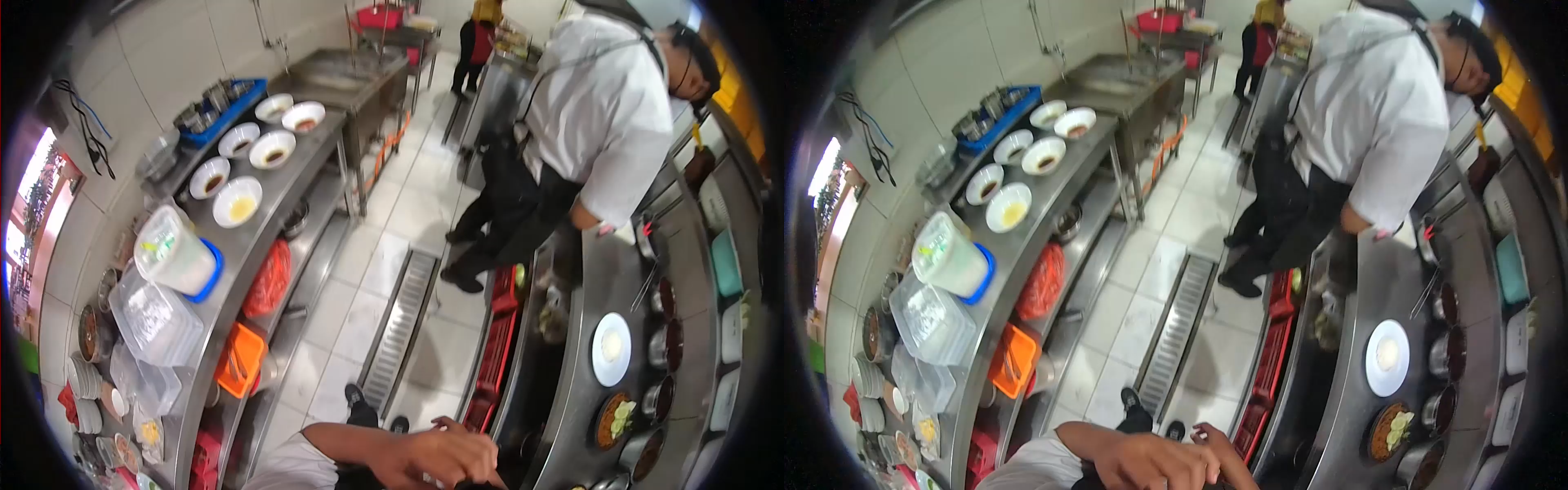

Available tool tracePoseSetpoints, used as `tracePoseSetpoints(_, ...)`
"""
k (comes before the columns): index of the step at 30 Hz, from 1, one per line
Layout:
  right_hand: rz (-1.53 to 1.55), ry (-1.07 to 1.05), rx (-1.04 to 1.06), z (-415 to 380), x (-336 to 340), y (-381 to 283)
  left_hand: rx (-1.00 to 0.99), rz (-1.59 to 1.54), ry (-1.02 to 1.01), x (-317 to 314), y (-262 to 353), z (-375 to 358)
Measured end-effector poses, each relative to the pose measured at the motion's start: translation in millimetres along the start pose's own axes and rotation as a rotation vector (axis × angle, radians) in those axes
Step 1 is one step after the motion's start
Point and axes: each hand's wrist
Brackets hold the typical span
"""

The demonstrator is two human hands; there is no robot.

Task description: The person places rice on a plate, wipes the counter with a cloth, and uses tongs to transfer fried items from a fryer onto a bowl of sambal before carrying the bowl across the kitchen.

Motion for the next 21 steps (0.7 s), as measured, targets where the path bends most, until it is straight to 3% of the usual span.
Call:
tracePoseSetpoints(2, -0.167, 0.04, -0.096, -17.4, 7.9, -61.5, -0.143, 0.226, -0.186, -8.7, 21.3, 8.6)
tracePoseSetpoints(4, -0.317, 0.025, -0.048, -15.3, 7.6, -81.0, 0.123, 0.386, -0.17, -26.4, 70.0, 35.1)
tracePoseSetpoints(7, -0.45, 0.044, 0.104, 3.1, 6.6, -114.7, 0.143, 0.583, -0.316, -38.1, 95.9, 35.4)
tracePoseSetpoints(9, -0.441, 0.079, 0.184, 12.7, 4.1, -141.0, -0.062, 0.75, -0.552, -30.0, 110.3, 47.2)
tracePoseSetpoints(11, -0.355, 0.093, 0.262, 22.2, 3.7, -158.8, 0.017, 0.594, -0.485, -14.6, 122.2, 62.6)
tracePoseSetpoints(12, -0.32, 0.087, 0.204, 12.3, 8.4, -182.9, 0.031, 0.538, -0.432, -1.3, 119.2, 63.1)
tracePoseSetpoints(13, -0.315, 0.11, 0.282, 19.5, 9.4, -177.0, 0.051, 0.481, -0.382, 10.9, 112.6, 63.9)
tracePoseSetpoints(16, -0.292, 0.102, 0.184, 28.7, 19.8, -159.9, 0.241, 0.317, -0.255, 41.7, 89.7, 76.7)
tracePoseSetpoints(19, -0.293, 0.127, 0.097, 32.5, 42.7, -131.6, 0.568, 0.41, -0.085, 65.8, 56.4, 87.5)
tracePoseSetpoints(21, -0.203, 0.151, 0.086, 33.3, 70.9, -119.3, 0.685, 0.523, -0.164, 96.4, 22.7, 94.6)
Point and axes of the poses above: each hand's wrist, its own z-axis towards the middle knuckle, its own x-axis out of the back of the hand, y = z × x, and after that the axes turned 3 degrees about -x, right-handed
